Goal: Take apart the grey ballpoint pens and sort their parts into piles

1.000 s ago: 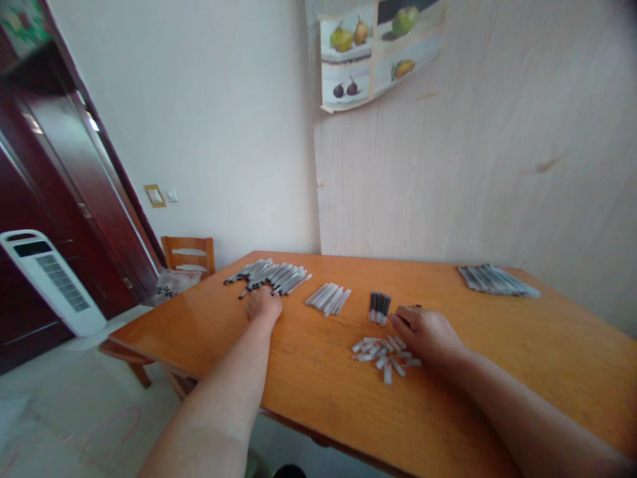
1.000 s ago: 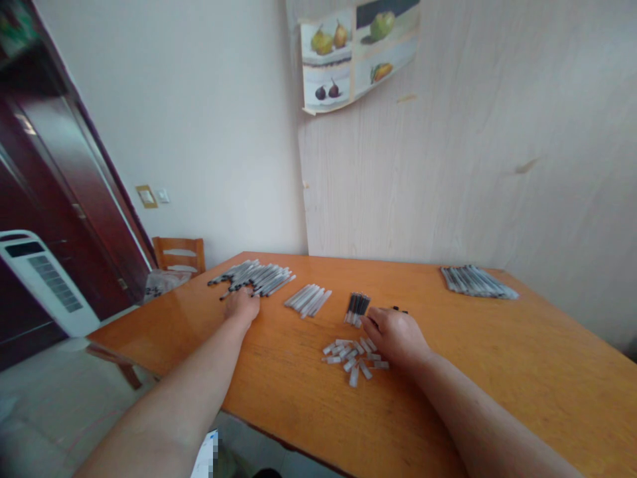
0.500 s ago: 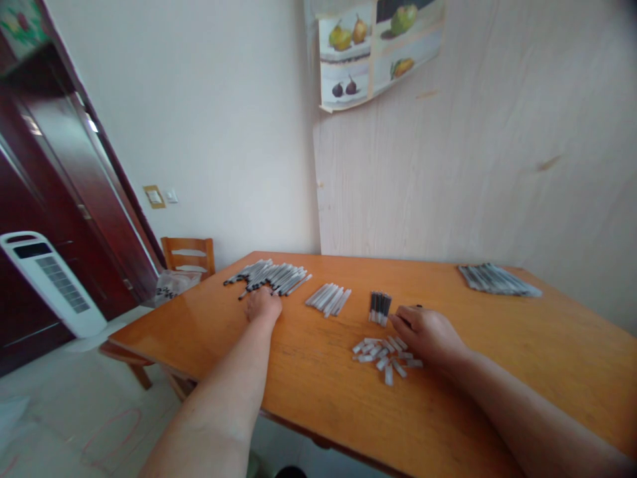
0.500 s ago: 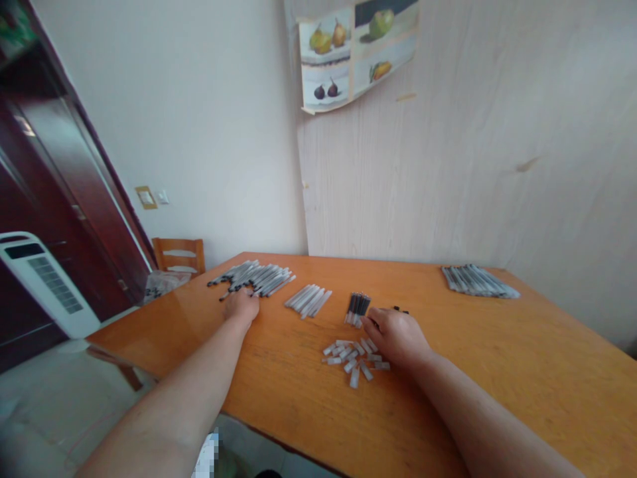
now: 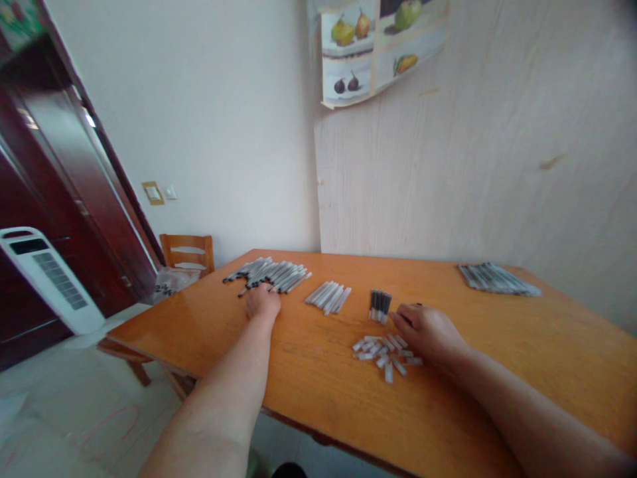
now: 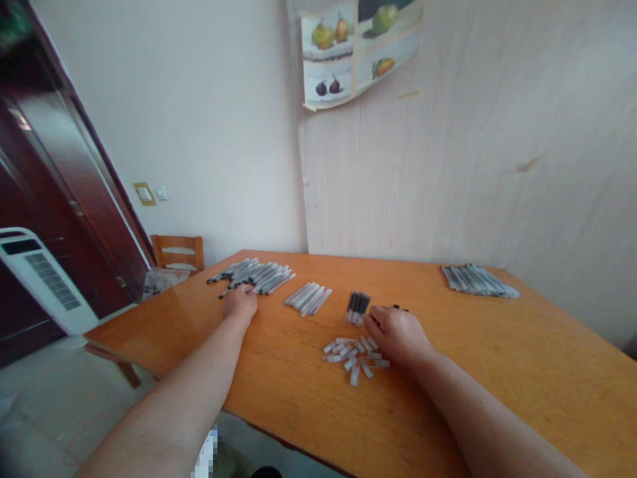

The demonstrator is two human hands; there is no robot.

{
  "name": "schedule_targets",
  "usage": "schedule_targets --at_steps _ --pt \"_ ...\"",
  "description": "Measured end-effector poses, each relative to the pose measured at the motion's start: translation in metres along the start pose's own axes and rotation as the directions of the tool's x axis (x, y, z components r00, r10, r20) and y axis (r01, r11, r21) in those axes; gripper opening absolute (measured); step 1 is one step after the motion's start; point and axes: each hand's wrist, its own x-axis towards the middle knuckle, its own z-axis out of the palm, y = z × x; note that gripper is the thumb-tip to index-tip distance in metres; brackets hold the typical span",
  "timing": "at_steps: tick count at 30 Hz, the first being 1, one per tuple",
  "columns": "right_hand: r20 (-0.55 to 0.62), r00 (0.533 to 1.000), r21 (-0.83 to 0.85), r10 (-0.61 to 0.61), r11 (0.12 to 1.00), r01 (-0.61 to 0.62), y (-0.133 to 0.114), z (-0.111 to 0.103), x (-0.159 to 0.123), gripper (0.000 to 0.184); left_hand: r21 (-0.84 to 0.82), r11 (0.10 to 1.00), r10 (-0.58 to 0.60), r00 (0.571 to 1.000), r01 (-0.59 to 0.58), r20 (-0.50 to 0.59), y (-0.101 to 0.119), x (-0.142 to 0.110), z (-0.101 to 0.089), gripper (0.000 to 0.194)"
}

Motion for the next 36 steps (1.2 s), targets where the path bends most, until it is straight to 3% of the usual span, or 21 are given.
schedule_targets --at_steps 9,14,17,21,24,27,29,31,34,36 --pt "-0.029 0.999 -0.017 0.017 1.0 -0.018 -0.004 -0.009 -0.001 0.037 -0.103 0.99 0.077 0.982 -0.095 -0.172 -0.002 -0.008 -0.004 0.03" --pt "-0.07 0.996 -0.016 0.053 0.998 -0.054 -0.004 -0.013 -0.001 0.037 -0.157 0.951 0.22 0.938 -0.268 -0.269 0.013 -0.019 -0.01 0.027" --pt "-0.11 0.992 -0.026 0.069 0.997 -0.072 -0.002 -0.012 0.0 0.036 -0.236 0.894 0.306 0.905 -0.38 -0.296 0.032 -0.027 -0.013 0.026" --pt "-0.149 0.982 -0.003 0.114 0.993 -0.115 0.0 -0.011 0.001 0.037 -0.436 0.754 0.397 0.87 -0.492 -0.293 0.072 -0.042 -0.015 0.022" --pt "-0.178 0.969 0.081 0.171 0.984 -0.159 0.001 -0.012 0.002 0.037 -0.662 0.626 0.357 0.907 -0.411 -0.225 0.109 -0.062 -0.015 0.021" --pt "-0.209 0.951 0.243 0.229 0.954 -0.176 0.003 -0.011 0.003 0.034 -0.863 0.453 0.326 0.942 -0.224 -0.074 0.147 -0.089 -0.017 0.019" --pt "-0.24 0.93 0.385 0.277 0.907 -0.17 0.005 -0.009 0.005 0.032 -0.938 0.338 0.387 0.919 -0.069 0.072 0.168 -0.109 -0.017 0.02" --pt "-0.253 0.898 0.556 0.359 0.814 -0.169 0.008 -0.007 0.009 0.033 -0.962 0.272 0.475 0.865 0.03 0.162 0.182 -0.127 -0.016 0.021" --pt "-0.152 0.833 0.822 0.532 0.536 -0.193 0.012 -0.006 0.013 0.04 -0.975 0.216 0.55 0.819 0.051 0.164 0.19 -0.146 -0.011 0.02" --pt "-0.052 0.797 0.927 0.601 0.327 -0.186 0.013 -0.008 0.016 0.044 -0.973 0.228 0.578 0.798 0.044 0.172 0.187 -0.152 -0.007 0.017"
